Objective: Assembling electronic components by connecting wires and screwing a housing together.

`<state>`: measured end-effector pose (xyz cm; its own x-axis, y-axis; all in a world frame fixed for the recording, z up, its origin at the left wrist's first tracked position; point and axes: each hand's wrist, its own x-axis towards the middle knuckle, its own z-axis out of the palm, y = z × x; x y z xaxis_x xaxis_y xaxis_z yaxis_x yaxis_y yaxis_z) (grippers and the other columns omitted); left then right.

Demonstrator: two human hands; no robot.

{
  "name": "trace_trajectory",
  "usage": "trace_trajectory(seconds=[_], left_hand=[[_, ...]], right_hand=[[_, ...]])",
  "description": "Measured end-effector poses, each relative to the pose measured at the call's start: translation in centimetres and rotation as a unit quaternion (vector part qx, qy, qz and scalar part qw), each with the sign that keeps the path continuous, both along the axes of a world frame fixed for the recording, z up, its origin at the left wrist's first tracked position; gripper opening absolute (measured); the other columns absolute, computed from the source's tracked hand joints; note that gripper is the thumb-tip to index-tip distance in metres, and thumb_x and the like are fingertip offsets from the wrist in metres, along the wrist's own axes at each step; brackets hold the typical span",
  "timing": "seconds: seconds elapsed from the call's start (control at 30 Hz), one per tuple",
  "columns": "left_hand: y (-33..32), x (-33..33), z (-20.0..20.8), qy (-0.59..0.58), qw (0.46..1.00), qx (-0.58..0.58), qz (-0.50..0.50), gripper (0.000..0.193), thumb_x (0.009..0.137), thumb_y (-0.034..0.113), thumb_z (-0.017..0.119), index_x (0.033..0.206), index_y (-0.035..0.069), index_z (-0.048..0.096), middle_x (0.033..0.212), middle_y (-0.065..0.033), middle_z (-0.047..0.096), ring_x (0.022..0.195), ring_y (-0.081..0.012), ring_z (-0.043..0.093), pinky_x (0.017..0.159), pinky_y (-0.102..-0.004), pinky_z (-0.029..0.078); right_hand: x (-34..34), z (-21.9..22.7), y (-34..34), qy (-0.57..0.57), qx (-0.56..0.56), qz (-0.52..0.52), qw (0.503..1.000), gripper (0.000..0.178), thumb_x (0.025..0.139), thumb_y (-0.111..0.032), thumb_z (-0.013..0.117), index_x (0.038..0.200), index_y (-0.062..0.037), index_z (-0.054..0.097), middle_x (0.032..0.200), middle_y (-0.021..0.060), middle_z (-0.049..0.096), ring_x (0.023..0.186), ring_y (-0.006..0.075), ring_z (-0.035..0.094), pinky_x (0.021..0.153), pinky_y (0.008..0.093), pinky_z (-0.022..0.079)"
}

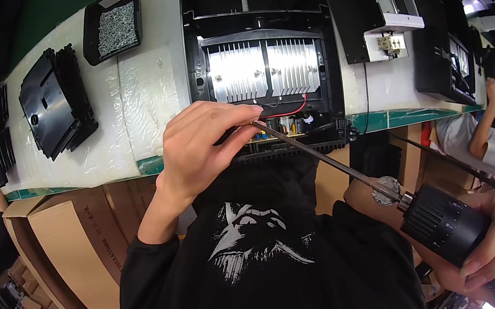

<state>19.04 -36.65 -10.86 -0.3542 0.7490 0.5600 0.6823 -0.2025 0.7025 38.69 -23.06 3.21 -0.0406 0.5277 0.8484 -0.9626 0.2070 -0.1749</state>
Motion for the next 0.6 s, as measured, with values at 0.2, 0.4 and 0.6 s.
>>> trace_trajectory(seconds=[0.2,0.4,0.6], left_hand=[[0.0,0.0,0.4,-0.033,0.999,0.019,0.015,0.023,0.067,0.003,0.078,0.088,0.007,0.069,0.079,-0.0026,0.069,0.070,-0.0171,0.066,0.060,-0.0262,0.049],[0.3,0.0,0.4,0.001,1.000,0.022,0.007,0.023,0.066,0.003,0.078,0.087,0.007,0.069,0.078,-0.0026,0.069,0.068,-0.0168,0.065,0.060,-0.0260,0.048],[-0.2,0.0,0.2,0.013,1.000,0.028,-0.001,0.022,0.071,0.004,0.073,0.091,0.006,0.068,0.072,-0.0038,0.064,0.066,-0.0180,0.063,0.059,-0.0279,0.048]], right_hand=[[2.3,0.3,0.7,-0.029,-0.044,0.040,0.998,0.045,0.075,-0.047,0.073,0.079,-0.0111,0.045,0.067,-0.0053,0.049,0.051,0.0051,0.050,0.076,0.0206,0.035],[1.4,0.5,0.0,0.013,-0.051,0.032,0.998,0.047,0.074,-0.050,0.073,0.078,-0.0121,0.046,0.067,-0.0051,0.050,0.051,0.0050,0.051,0.081,0.0216,0.035],[4.1,0.9,1.7,-0.123,0.004,-0.045,0.991,0.046,0.075,-0.050,0.072,0.078,-0.0126,0.045,0.066,-0.0046,0.048,0.051,0.0049,0.049,0.078,0.0222,0.035]])
